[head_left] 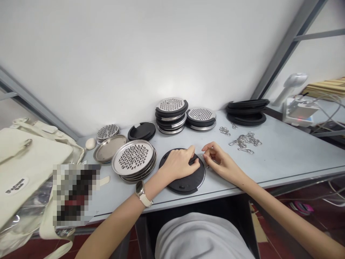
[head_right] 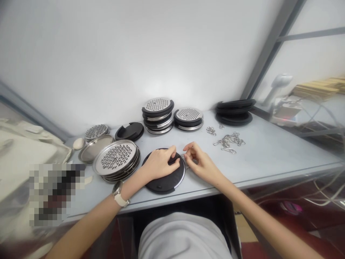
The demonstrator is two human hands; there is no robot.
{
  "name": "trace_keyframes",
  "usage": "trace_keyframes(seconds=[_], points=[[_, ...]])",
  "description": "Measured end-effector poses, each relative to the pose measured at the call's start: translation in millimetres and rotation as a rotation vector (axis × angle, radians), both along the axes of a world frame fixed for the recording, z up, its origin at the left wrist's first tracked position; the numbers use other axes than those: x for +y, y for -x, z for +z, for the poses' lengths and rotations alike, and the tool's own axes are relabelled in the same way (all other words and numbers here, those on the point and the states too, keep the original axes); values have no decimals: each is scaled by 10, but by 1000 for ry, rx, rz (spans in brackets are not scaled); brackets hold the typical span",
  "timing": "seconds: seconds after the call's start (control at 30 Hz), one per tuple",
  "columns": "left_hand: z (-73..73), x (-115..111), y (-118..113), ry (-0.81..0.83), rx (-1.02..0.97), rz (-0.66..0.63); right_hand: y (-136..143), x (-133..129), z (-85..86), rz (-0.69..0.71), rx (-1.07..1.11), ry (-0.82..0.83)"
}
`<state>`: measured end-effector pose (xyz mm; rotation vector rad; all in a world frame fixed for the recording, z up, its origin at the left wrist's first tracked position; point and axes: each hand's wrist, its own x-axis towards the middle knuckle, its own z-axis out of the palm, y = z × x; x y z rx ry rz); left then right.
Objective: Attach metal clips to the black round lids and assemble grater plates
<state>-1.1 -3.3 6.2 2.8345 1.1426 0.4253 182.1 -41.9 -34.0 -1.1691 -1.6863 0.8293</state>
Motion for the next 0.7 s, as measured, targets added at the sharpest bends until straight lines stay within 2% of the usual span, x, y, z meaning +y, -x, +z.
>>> trace_keyframes(seconds=[0.3, 0.53, 0.7], points=[[-15, 2, -1, 3, 8, 36, -4, 16, -30, -11, -27, -7], [-22, -17, 18, 44, -10, -216, -4, 3, -4, 36, -25, 39], [2, -25, 4, 84, -18, -234, -2, -17, 39, 110, -24, 82]])
